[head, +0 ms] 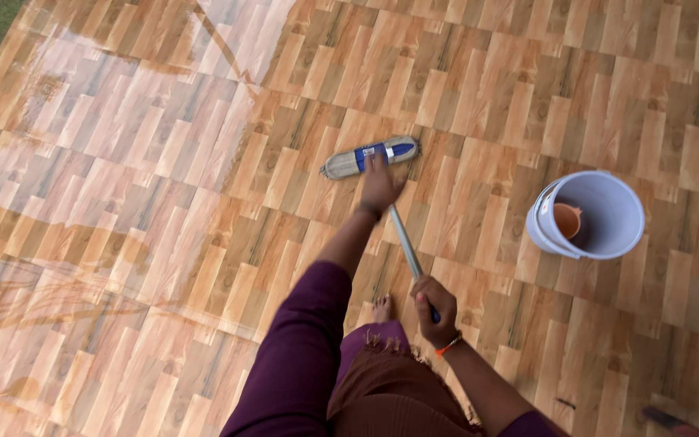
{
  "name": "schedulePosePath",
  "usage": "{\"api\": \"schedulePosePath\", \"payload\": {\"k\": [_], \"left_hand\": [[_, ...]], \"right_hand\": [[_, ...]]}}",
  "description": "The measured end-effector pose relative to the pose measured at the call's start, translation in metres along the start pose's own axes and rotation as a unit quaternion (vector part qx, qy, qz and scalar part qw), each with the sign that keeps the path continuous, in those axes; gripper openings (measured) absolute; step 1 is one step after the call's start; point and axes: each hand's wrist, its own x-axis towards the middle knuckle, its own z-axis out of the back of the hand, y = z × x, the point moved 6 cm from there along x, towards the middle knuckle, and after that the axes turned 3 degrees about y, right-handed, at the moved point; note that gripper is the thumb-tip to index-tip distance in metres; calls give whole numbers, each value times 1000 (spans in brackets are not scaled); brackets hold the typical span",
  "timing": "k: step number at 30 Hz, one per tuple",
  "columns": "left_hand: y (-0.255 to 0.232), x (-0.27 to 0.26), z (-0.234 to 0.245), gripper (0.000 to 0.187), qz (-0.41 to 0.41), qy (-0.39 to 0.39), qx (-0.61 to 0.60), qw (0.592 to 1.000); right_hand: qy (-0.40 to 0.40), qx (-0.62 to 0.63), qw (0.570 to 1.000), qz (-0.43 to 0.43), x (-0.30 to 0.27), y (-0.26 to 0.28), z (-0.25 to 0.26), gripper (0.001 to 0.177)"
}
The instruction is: The person mops a tiled floor using a blue and grey flat mop. They move the mop back and forth across the surface, cleaning around a bucket and a red table with items on it. The person is barefoot during the task.
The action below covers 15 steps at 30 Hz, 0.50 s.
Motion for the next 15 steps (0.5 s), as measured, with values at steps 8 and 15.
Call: {"api": "schedulePosePath", "payload": {"k": [8, 15], "left_hand": [[-149, -81, 41, 27, -115, 181, -178, 960], [-126, -387, -6, 45, 39, 344, -133, 929]], "right_hand": [[-19, -24, 998, -63, -57, 11, 3, 25], [-12, -67, 997, -33, -190, 116, -21, 19]]}}
